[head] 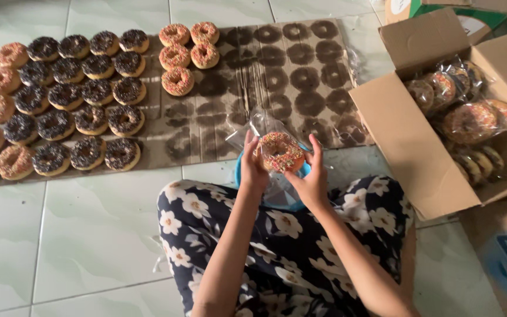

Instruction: The person sits on the floor and individually places donuts into clear plastic bags. They then place the packaged donuts into a cardboard box. The person repeats this process for multiple donuts until the box is full.

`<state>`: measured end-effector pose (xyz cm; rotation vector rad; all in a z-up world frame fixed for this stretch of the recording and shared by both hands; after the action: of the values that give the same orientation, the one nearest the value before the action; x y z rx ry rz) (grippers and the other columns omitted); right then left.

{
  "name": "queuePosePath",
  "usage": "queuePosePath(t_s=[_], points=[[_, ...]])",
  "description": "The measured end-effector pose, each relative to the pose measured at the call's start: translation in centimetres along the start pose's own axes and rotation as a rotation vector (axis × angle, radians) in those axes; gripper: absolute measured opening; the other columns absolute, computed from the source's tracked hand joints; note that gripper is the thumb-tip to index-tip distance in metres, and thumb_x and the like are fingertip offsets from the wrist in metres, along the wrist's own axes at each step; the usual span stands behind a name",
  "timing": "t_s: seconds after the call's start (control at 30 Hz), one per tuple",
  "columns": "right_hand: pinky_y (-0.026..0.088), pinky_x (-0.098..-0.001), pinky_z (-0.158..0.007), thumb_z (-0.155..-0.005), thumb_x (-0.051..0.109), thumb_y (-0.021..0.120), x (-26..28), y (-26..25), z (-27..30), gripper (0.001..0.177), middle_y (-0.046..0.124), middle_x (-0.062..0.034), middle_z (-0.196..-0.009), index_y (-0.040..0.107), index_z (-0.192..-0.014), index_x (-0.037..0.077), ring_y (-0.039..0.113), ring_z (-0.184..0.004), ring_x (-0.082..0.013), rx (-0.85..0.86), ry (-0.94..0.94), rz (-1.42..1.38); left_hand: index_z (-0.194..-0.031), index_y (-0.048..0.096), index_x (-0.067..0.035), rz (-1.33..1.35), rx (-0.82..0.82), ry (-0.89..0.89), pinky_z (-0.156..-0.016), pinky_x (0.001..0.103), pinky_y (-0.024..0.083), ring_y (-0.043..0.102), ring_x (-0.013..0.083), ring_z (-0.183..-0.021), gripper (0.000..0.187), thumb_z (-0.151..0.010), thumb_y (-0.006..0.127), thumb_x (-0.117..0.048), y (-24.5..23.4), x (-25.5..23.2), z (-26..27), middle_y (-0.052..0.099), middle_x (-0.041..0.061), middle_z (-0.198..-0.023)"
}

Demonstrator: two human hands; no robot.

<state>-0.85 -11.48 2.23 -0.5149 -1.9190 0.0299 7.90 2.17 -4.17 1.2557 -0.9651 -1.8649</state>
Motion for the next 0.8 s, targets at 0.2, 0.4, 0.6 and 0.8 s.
queuePosePath(t_s=[0.2, 0.4, 0.6, 0.8], points=[[0.048, -0.0448, -0.108, -0.069, -0.008, 0.083, -1.0, -0.1, 1.3, 0.107, 0.062, -0.0291, -0.133, 0.026, -0.159, 0.004, 0.063, -0.126, -0.0393, -0.085, -0.078, 0.137, -0.141, 0.052, -0.004, 0.022, 0.13, 0.017, -0.104, 0.047, 0.052, 0.063, 0.0294, -0.119, 0.05, -0.097, 0.064, -0.023, -0.7, 4.3, 0.8, 0.063, 0.015, -0.128], [0.057, -0.0396, -0.106, -0.079, -0.005, 0.077, -2.1, -0.3, 1.2, 0.103, 0.066, -0.023, -0.137, 0.023, -0.165, 0.012, 0.069, -0.127, -0.0319, -0.056, 0.001, 0.12, -0.131, 0.057, -0.001, 0.084, 0.146, -0.066, -0.101, 0.045, 0.053, 0.066, 0.028, -0.111, 0.038, -0.097, 0.064, -0.017, -1.2, 7.7, 1.4, 0.069, 0.014, -0.116], [0.053, -0.041, -0.104, -0.077, -0.005, 0.077, -4.3, -0.3, 1.0, 0.109, 0.055, -0.0256, -0.147, 0.013, -0.163, 0.013, 0.061, -0.131, -0.0358, 0.071, -0.069, 0.021, -0.131, 0.057, 0.001, 0.084, 0.064, -0.027, -0.102, 0.044, 0.053, 0.066, 0.0271, -0.113, 0.037, -0.098, 0.064, -0.015, -3.1, 7.8, 0.0, 0.068, 0.014, -0.118], [0.062, -0.0425, -0.097, -0.098, 0.017, 0.064, -9.2, -0.2, 0.7, 0.054, 0.069, -0.0255, -0.129, 0.043, -0.145, 0.002, 0.072, -0.113, -0.0319, -0.018, 0.257, -0.508, -0.134, 0.052, -0.003, 0.133, 0.027, 0.094, -0.099, 0.047, 0.055, 0.066, 0.0278, -0.113, 0.044, -0.093, 0.065, -0.013, -4.8, 5.2, -2.3, 0.067, 0.013, -0.119]])
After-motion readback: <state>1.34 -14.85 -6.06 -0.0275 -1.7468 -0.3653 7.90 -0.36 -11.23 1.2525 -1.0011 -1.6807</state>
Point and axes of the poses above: each hand's wrist, its own z-axis away from the middle knuckle, its own y-axis out of the palm, x = y × z, the point moved 2 cm from there along -z, towards the middle knuckle
